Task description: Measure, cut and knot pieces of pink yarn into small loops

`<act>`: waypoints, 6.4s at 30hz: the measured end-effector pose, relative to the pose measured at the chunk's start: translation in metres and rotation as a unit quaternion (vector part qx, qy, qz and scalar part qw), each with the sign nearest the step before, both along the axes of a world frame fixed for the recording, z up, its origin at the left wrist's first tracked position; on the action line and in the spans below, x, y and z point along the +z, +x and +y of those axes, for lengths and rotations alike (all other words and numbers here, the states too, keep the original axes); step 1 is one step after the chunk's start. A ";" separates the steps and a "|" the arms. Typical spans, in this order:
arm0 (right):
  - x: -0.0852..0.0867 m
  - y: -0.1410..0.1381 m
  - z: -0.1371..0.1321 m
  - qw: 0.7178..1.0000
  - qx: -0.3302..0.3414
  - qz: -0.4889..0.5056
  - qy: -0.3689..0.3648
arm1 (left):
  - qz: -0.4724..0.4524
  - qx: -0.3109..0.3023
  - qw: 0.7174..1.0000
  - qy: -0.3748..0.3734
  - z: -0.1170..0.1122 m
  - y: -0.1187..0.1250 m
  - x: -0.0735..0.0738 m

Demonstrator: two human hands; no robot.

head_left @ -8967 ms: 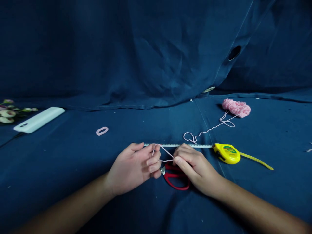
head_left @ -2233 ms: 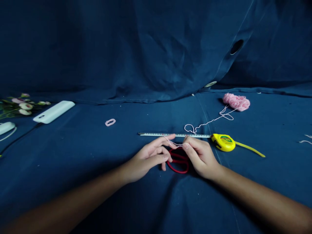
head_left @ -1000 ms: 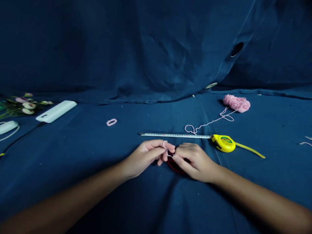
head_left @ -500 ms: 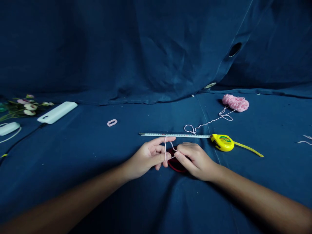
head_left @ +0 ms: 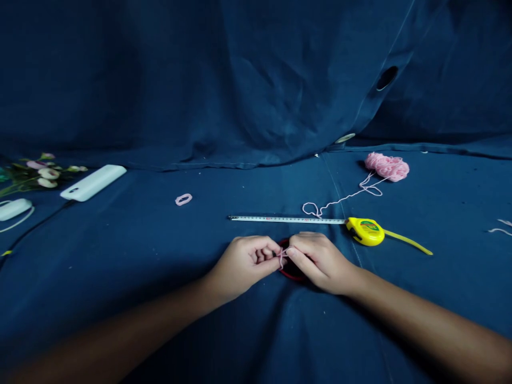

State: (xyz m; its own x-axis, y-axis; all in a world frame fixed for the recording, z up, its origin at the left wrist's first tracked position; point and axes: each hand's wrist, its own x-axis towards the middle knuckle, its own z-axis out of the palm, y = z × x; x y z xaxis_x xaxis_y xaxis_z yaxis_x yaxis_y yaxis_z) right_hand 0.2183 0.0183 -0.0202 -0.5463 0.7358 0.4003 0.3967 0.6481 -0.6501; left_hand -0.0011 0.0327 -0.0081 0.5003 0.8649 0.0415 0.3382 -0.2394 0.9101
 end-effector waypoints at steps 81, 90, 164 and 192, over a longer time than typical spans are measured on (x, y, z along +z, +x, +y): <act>0.003 -0.003 0.007 0.996 -0.075 -0.023 0.030 | 0.008 -0.003 0.991 0.131 0.001 -0.007 0.007; 0.004 0.001 0.007 0.999 -0.041 -0.006 0.023 | 0.020 -0.077 0.992 0.099 0.001 -0.006 0.010; 0.006 0.000 0.005 0.999 -0.008 0.030 -0.009 | 0.093 -0.070 0.981 0.156 -0.001 -0.010 0.005; 0.006 0.000 0.005 0.999 -0.007 0.039 0.006 | 0.134 -0.039 0.973 0.186 -0.001 -0.005 -0.002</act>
State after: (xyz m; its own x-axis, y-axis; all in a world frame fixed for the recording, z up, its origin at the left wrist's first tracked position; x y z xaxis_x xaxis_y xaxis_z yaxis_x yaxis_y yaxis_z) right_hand 0.2182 0.0231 -0.0146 -0.5032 0.7379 0.4499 0.3534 0.6507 -0.6721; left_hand -0.0064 0.0313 -0.0096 0.5998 0.7741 0.2026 0.5194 -0.5693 0.6372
